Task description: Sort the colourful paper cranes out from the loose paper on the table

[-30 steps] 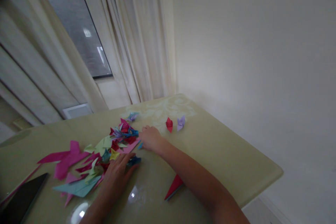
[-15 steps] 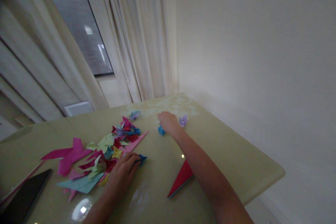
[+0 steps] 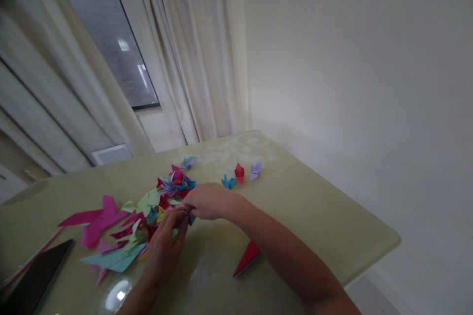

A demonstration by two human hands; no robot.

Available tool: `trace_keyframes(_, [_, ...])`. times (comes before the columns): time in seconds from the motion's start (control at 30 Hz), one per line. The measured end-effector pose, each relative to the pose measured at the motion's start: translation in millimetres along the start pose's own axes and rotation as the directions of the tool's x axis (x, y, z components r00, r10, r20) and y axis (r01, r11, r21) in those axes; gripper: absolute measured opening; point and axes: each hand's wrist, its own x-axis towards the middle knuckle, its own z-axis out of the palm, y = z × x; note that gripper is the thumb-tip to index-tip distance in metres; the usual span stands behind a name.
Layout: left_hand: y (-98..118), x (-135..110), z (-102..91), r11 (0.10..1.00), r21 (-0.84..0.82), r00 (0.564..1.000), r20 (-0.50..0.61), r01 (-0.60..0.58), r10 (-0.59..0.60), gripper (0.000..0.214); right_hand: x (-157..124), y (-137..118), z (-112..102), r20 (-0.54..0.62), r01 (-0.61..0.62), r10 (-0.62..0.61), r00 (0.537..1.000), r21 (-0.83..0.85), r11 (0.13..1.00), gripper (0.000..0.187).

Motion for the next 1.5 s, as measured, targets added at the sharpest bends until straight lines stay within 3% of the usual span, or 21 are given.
trace_keyframes(0.1, [-6.0,-0.9,1.2,0.997,0.075,0.999,0.037,0.037,-0.039,0.022,-8.0,3.2,-9.1,-0.024,-0.084,0.083,0.996,-0.060,0.995,0.016])
trace_keyframes(0.23, [-20.3,-3.5,3.7,0.916,0.397,0.987,0.158,-0.047,-0.018,0.032,-31.3,22.9,-26.5,-0.105,-0.269,0.258,0.960,-0.103,0.958,0.021])
trace_keyframes(0.37, [-32.9,-4.4,7.0,0.823,0.565,0.977,0.202,-0.060,-0.067,0.040,-42.4,48.4,-29.8,-0.044,-0.324,0.322,0.946,-0.025,0.946,0.016])
trace_keyframes(0.5, [-36.8,-1.4,6.5,0.814,0.577,0.974,0.216,-0.071,-0.068,0.042,-35.0,62.5,-17.1,0.060,-0.416,0.419,0.906,-0.056,0.908,0.021])
trace_keyframes(0.73, [-24.5,-0.3,-1.3,0.850,0.520,0.946,0.308,-0.079,-0.100,0.032,-27.7,60.4,-3.9,0.065,-0.509,0.520,0.852,-0.131,0.851,0.023])
trace_keyframes(0.87, [-26.1,0.8,-2.0,0.872,0.489,0.942,0.308,-0.038,-0.132,0.026,-30.4,59.7,-5.9,0.090,-0.509,0.523,0.848,-0.138,0.850,0.024])
trace_keyframes(1.03, [-22.7,3.4,-4.4,0.891,0.451,0.966,0.247,-0.049,-0.072,0.020,-33.9,56.3,-14.3,0.064,-0.464,0.472,0.879,-0.111,0.879,0.021])
trace_keyframes(1.1, [-16.0,5.0,-6.3,0.910,0.414,0.989,0.138,-0.018,-0.043,0.020,-35.6,49.6,-19.5,-0.004,-0.419,0.419,0.908,-0.028,0.908,0.015])
trace_keyframes(1.23, [0.8,6.8,-8.4,0.980,0.152,0.990,-0.080,0.127,-0.116,0.034,-35.8,32.3,-26.7,-0.200,-0.124,0.192,0.961,0.309,0.943,0.042])
trace_keyframes(1.33, [14.9,6.3,-7.5,0.955,-0.168,0.965,-0.059,0.244,-0.257,0.045,-32.9,24.3,-26.8,-0.275,0.067,0.057,0.960,0.420,0.905,0.055])
trace_keyframes(1.5, [38.8,3.9,-4.4,0.814,-0.482,0.942,0.084,0.324,-0.325,0.053,-36.0,11.2,-17.8,-0.414,0.055,0.201,0.888,0.529,0.847,0.040])
